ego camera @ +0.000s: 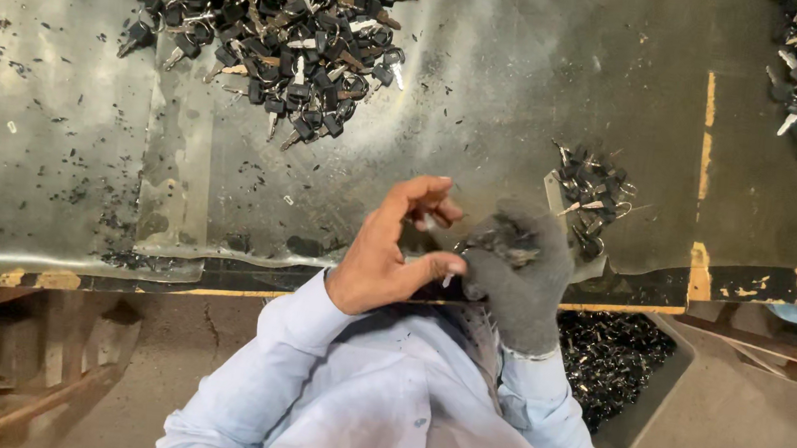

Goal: The person repeatedly picks up keys from a pile on a metal table, uses pliers to trim or adjust the key head, and places the finished keys into a separate pile. The process is repeated for multiple keys throughout the clip.

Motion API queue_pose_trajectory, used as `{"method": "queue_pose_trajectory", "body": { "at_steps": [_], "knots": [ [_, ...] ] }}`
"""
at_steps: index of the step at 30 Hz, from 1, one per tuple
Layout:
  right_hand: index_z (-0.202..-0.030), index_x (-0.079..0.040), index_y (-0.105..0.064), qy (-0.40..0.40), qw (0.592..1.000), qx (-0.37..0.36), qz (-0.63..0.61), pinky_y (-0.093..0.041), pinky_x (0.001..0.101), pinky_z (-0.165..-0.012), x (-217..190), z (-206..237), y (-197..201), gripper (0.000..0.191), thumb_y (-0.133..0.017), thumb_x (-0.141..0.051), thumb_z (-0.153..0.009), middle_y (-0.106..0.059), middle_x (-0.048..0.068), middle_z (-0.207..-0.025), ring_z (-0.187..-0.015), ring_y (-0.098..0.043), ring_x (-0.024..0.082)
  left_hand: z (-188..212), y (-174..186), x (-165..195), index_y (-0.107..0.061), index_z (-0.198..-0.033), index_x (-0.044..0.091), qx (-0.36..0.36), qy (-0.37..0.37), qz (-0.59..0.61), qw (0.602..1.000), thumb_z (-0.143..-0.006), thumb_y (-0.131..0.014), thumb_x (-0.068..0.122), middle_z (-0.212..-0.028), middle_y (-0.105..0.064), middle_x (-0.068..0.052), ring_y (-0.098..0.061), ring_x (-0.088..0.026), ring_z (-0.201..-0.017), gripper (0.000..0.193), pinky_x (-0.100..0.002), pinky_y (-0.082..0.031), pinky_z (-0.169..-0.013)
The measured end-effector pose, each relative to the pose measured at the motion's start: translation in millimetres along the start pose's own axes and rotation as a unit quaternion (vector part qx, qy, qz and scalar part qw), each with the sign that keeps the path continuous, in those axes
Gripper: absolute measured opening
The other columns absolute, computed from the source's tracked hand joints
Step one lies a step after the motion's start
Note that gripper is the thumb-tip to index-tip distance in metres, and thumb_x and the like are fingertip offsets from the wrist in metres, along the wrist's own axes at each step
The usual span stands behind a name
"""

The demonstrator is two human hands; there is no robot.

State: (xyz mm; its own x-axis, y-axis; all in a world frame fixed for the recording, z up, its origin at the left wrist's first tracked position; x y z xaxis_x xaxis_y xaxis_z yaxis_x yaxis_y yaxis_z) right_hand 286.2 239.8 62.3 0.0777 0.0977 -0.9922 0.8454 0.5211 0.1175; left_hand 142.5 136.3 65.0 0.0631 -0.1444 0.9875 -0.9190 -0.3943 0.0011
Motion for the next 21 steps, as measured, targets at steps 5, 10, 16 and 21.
{"method": "queue_pose_trajectory", "body": {
  "at_steps": [5,10,16,21],
  "knots": [
    [-0.131,0.003,-0.056,-0.099,0.985,0.032,-0.14,-0.057,0.0277,-0.072,9,-3,4,0.06,-0.062,0.004,-0.071,-0.065,0.01,-0.096,-0.082,-0.065,0.017,14,-9,-12,-0.069,-0.121,0.003,0.027,0.022,0.002,0.999,-0.09,-0.083,0.001,-0.102,-0.075,-0.008,-0.071,-0.013,-0.093,0.034,-0.027,-0.057,-0.083],
    [-0.133,0.001,-0.055,-0.162,0.965,0.061,-0.195,-0.057,0.028,-0.071,17,-1,-5,0.052,-0.057,0.0,-0.08,-0.064,0.01,-0.099,-0.083,-0.065,0.016,29,-16,-51,-0.066,-0.122,-0.001,0.064,0.142,0.145,0.977,-0.088,-0.078,0.001,-0.097,-0.074,-0.005,-0.067,-0.009,-0.088,0.036,-0.024,-0.056,-0.08],
    [-0.131,0.002,-0.057,-0.228,0.948,0.022,-0.22,-0.057,0.0265,-0.066,32,-3,-26,0.043,-0.058,-0.007,-0.09,-0.067,0.01,-0.097,-0.078,-0.067,0.015,23,4,-28,-0.068,-0.117,0.0,0.164,0.093,0.02,0.982,-0.091,-0.077,0.002,-0.095,-0.074,-0.006,-0.066,-0.01,-0.085,0.028,-0.025,-0.056,-0.078],
    [-0.133,0.003,-0.058,-0.248,0.918,0.002,-0.31,-0.054,0.0254,-0.062,39,7,-39,0.04,-0.061,-0.01,-0.095,-0.064,0.009,-0.095,-0.076,-0.063,0.014,16,6,31,-0.068,-0.115,0.002,0.119,-0.114,-0.218,0.962,-0.09,-0.069,-0.005,-0.104,-0.067,-0.012,-0.066,-0.024,-0.09,0.026,-0.035,-0.054,-0.081]
  ]
}}
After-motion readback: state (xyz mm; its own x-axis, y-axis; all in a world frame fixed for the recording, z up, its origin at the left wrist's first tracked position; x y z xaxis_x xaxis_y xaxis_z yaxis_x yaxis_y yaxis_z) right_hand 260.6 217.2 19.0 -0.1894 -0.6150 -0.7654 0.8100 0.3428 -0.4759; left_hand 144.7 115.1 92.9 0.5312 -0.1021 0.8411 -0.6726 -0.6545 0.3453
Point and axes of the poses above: each hand's wrist, its own z-axis away from the middle knuckle, its own y-axis out of the back of the hand, x = y × z, the point moved 10 cm from there along -z, towards the middle knuckle
